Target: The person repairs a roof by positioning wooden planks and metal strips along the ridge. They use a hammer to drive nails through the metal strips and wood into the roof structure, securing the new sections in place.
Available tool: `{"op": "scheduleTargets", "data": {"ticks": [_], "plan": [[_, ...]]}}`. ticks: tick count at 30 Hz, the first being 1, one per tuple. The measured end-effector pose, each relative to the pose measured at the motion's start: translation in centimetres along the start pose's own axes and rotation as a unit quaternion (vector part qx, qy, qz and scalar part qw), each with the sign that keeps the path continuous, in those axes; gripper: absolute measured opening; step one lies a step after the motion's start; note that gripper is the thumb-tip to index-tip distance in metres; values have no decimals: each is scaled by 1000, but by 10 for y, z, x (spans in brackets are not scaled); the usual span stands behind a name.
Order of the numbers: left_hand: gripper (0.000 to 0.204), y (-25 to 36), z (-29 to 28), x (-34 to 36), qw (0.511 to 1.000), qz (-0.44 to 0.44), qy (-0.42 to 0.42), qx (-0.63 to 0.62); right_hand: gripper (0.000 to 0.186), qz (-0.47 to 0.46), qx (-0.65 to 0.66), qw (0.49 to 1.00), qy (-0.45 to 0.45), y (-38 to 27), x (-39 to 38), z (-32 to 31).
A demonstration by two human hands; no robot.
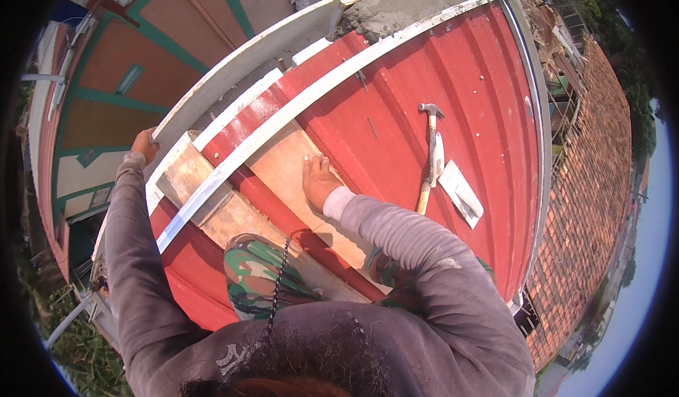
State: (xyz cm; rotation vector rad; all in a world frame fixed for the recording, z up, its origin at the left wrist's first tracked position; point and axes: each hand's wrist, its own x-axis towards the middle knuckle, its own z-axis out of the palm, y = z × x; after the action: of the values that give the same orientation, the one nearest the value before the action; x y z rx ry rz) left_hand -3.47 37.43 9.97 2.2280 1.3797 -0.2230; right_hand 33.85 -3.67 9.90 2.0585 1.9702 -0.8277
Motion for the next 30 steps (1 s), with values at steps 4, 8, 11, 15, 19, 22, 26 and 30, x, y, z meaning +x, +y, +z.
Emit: {"op": "scheduleTargets", "data": {"ticks": [4,8,11,15,19,22,26,30], "plan": [[45,-8,4,-3,1000,5,-6,8,85,-7,16,1000,-6,3,1,-1],[45,-17,8,-5,1000,10,-5,10,86,0,43,999,-24,2,1,-4],[45,-27,10,-11,1000,9,-12,-10,84,-6,5,1000,-2,4,4,5],[46,-33,18,-19,1000,-4,-6,-9,82,-14,-24,999,17,4,3,8],[49,-42,22,-21,1000,-12,-19,-8,81,-10,-7,1000,7,1,3,2],[51,-37,27,-17,999,-15,-29,-5,82,-11,0,1000,7,2,2,3],[52,-36,29,-16,999,-11,-40,-18,87,-2,1,1000,2,4,6,10],[51,-31,31,-22,999,-7,-46,-14,90,0,10,1000,-12,6,10,15]]}}
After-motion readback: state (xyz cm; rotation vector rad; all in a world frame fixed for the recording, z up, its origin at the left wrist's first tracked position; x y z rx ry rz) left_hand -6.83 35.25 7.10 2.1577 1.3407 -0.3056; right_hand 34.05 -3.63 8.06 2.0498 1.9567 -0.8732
